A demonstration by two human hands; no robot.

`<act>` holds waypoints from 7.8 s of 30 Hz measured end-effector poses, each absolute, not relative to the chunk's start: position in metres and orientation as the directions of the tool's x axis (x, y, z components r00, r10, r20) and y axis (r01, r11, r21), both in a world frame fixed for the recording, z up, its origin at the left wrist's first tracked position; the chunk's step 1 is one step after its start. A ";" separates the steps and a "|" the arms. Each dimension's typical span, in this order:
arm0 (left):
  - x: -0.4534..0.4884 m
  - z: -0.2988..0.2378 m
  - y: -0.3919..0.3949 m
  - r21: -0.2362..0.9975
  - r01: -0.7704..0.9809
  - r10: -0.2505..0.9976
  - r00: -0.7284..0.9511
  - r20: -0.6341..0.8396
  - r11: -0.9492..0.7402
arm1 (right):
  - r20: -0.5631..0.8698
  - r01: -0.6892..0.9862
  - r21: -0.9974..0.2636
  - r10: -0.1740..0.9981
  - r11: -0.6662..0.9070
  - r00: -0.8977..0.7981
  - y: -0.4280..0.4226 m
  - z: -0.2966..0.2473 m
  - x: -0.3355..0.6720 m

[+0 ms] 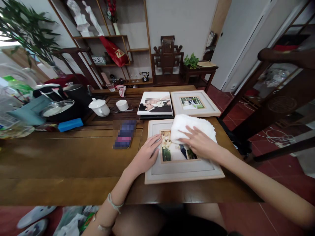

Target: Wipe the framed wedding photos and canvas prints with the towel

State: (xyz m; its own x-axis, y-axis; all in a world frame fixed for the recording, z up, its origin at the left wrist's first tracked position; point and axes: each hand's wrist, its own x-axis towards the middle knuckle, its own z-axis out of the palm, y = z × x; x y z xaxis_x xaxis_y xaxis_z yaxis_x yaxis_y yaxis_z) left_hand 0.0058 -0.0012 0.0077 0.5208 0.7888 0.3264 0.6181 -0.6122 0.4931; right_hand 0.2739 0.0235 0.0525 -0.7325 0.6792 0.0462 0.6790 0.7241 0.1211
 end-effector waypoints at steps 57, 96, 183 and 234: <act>0.004 0.005 -0.001 0.490 0.619 0.788 0.519 0.331 -0.613 | 0.182 0.782 0.103 0.761 0.615 -0.622 0.032 0.053 0.303; 0.005 0.008 0.000 0.537 0.597 0.797 0.521 0.306 -0.596 | -0.027 0.486 -0.137 0.487 0.863 -0.873 -0.073 0.072 0.220; 0.004 0.005 0.000 0.524 0.589 0.785 0.518 0.339 -0.615 | 0.207 0.770 0.230 0.743 0.596 -0.637 0.065 0.049 0.294; 0.004 0.005 0.000 0.521 0.579 0.777 0.516 0.361 -0.627 | 0.112 0.654 0.062 0.646 0.754 -0.755 0.012 0.042 0.274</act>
State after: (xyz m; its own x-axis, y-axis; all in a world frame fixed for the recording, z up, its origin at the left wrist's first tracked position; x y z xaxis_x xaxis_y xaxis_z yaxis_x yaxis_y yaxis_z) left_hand 0.0042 -0.0004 0.0049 0.5161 0.7769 0.3607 0.5791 -0.6267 0.5214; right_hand 0.2742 0.0115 0.0424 -0.7549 0.6462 0.1122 0.6544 0.7536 0.0623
